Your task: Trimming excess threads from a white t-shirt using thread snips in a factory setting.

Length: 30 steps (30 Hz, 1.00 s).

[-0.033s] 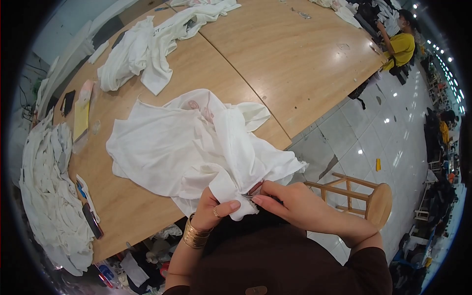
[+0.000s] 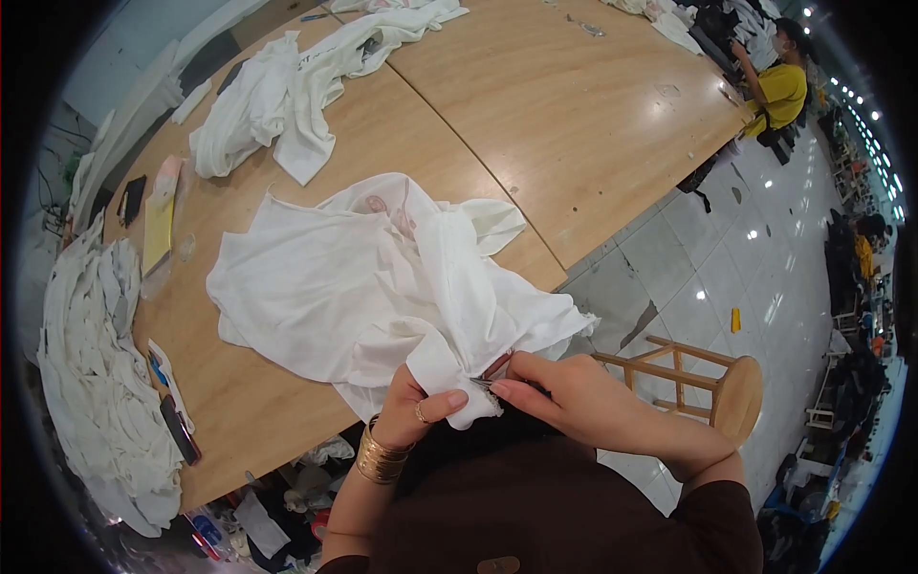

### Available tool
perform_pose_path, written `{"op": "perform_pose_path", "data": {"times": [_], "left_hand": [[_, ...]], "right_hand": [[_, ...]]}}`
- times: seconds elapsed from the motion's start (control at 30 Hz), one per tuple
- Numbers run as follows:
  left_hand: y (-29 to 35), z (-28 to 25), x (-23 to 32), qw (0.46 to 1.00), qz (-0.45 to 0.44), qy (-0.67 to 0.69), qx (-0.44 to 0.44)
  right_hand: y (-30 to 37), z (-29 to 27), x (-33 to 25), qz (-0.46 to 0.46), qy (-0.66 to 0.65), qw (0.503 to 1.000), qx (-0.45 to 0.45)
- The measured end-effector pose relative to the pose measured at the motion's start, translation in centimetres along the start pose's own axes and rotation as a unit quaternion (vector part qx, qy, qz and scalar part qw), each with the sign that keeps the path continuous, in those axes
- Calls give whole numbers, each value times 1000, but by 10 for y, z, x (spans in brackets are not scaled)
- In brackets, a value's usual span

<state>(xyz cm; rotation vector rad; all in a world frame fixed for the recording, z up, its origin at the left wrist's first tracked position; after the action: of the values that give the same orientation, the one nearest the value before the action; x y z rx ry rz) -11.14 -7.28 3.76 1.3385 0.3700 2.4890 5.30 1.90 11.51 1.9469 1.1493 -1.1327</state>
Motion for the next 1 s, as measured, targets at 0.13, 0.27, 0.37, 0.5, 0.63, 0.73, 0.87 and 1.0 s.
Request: {"op": "perform_pose_path", "data": {"times": [0.13, 0.27, 0.37, 0.5, 0.63, 0.73, 0.87, 1.0], "left_hand": [[1, 1, 0, 999, 0, -31, 25], [2, 2, 2, 993, -51, -82, 61], [0, -2, -1, 998, 14, -60, 24], [0, -1, 0, 1000, -2, -27, 16], [-1, 1, -3, 998, -8, 69, 10], [-2, 1, -5, 998, -22, 63, 15], [-6, 5, -6, 999, -37, -18, 30], [-10, 8, -5, 994, -16, -67, 83]], "right_hand": [[0, -2, -2, 21, 43, 998, -26], [-2, -3, -3, 40, 53, 997, -42], [-2, 0, 3, 14, 11, 1000, -20], [-5, 1, 2, 17, -24, 1000, 4], [-2, 2, 9, 33, -101, 993, 52], [-5, 7, 21, 25, -104, 988, 112], [-17, 21, 31, 32, -145, 964, 219], [-19, 23, 21, 21, -127, 958, 256]]}}
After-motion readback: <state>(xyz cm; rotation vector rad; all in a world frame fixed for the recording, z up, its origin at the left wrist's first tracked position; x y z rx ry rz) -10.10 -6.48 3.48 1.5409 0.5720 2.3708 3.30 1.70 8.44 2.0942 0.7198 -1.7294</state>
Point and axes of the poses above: each hand's wrist, its own y-axis away from the middle knuckle, its own z-axis out of the palm, x = y × z, the point moved 1 cm from there along -y, towards the middle knuckle, and after that the axes turned 14 degrees about -z, right-handed, at the moved point
